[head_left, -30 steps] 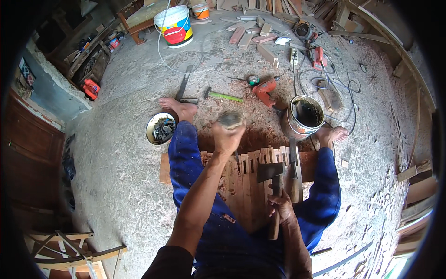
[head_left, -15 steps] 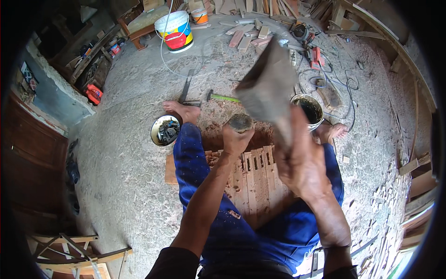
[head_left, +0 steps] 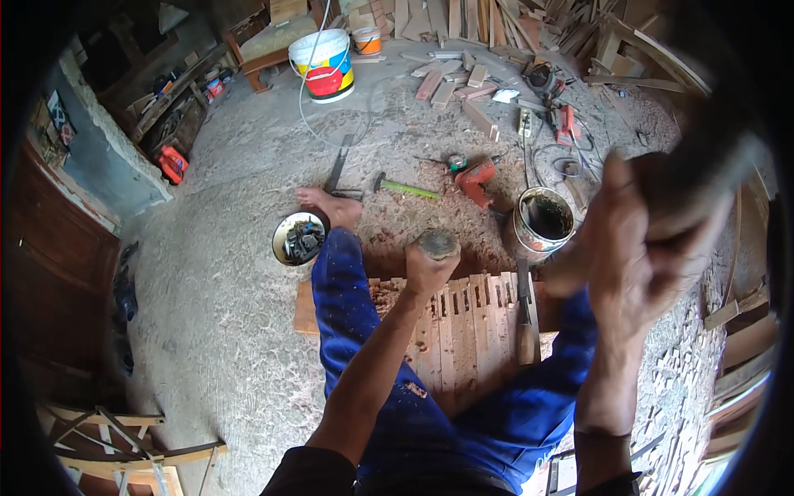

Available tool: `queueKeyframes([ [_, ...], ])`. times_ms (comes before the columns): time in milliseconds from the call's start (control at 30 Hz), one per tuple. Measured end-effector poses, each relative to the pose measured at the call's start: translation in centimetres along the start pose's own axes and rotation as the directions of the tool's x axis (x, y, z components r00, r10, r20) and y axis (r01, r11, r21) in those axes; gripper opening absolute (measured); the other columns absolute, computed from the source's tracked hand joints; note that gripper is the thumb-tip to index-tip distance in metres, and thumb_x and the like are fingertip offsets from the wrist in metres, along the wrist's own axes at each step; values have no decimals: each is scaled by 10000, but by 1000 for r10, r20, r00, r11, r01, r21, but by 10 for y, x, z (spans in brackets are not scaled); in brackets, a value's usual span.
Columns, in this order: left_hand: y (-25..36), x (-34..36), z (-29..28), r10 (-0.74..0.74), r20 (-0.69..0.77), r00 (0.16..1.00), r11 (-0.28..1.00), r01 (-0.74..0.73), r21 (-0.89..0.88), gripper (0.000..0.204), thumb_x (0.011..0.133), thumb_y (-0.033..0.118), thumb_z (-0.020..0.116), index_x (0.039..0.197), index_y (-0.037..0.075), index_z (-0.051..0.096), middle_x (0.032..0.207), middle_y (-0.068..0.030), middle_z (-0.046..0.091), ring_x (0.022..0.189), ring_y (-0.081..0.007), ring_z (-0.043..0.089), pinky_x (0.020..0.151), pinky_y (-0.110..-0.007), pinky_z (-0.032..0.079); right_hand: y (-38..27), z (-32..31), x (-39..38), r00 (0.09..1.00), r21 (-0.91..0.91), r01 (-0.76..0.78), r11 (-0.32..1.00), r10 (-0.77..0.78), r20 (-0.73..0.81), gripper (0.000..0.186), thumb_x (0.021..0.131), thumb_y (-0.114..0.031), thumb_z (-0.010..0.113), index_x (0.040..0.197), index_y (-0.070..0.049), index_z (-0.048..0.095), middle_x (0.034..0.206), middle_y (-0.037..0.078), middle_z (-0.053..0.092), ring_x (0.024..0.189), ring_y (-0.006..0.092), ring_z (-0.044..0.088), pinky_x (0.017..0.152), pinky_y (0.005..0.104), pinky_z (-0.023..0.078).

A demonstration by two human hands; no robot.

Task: The person carves a wooden workpiece by hand using a chisel and a hammer. They strike the chisel with the hammer to remove small pieces of wood, periodically repositioning the workpiece and clearing away wood shavings.

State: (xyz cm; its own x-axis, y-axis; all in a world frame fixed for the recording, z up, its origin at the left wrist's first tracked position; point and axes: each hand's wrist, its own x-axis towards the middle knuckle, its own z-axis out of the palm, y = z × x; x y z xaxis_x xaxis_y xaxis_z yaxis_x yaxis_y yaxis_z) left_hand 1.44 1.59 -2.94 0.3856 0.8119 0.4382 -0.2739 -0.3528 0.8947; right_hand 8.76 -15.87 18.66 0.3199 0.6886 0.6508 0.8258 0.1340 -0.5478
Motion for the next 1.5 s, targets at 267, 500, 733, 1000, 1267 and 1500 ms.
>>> queueKeyframes([
  [267,13,-16,-1,-251,410,877,436,481,-761,340,960,241,532,1212,28,612,1199,-101,653,1097,-169,615,976,-367,491,39,24,-70,768,-319,-149,936,313,559,890,720,-8,660,1505,6,241,906,303,671,782,431,690,706,525,555],
  [500,-1,-19,-7,-33,-10,999,998,32,-54,211,732,-7,811,900,6,683,835,-61,716,759,-146,684,711,-299,550,0,-22,-36,814,494,-565,661,544,203,657,813,47,595,1436,19,386,978,187,687,746,204,685,629,303,556],
  [733,-35,-49,-6,-314,196,929,673,364,-643,336,857,192,694,1131,17,612,1077,-116,676,1000,-187,651,868,-349,523,50,52,-96,743,-493,-88,865,387,546,483,846,-60,498,1323,-36,426,917,272,676,811,442,686,700,543,554],
  [1000,-30,46,-5,-200,127,972,977,188,99,288,755,83,787,1021,20,695,904,-96,731,846,-150,692,699,-312,532,24,31,-17,794,-234,-232,944,322,515,614,838,-78,626,1398,-44,377,850,303,662,787,487,667,708,535,559],
  [1267,-72,59,9,-200,121,972,978,206,-36,65,821,87,697,789,56,648,767,-36,645,748,-182,651,622,-346,507,89,39,-13,675,-319,-108,942,305,672,664,786,-49,618,1383,54,347,862,270,683,808,411,703,714,487,572],
  [1500,-154,112,-10,-830,88,551,543,834,-96,288,861,149,685,623,128,524,593,-9,509,468,-137,488,408,-323,366,107,55,-122,699,-2,-589,808,511,500,648,819,-88,710,1370,66,406,771,190,661,664,358,674,621,429,552],
])
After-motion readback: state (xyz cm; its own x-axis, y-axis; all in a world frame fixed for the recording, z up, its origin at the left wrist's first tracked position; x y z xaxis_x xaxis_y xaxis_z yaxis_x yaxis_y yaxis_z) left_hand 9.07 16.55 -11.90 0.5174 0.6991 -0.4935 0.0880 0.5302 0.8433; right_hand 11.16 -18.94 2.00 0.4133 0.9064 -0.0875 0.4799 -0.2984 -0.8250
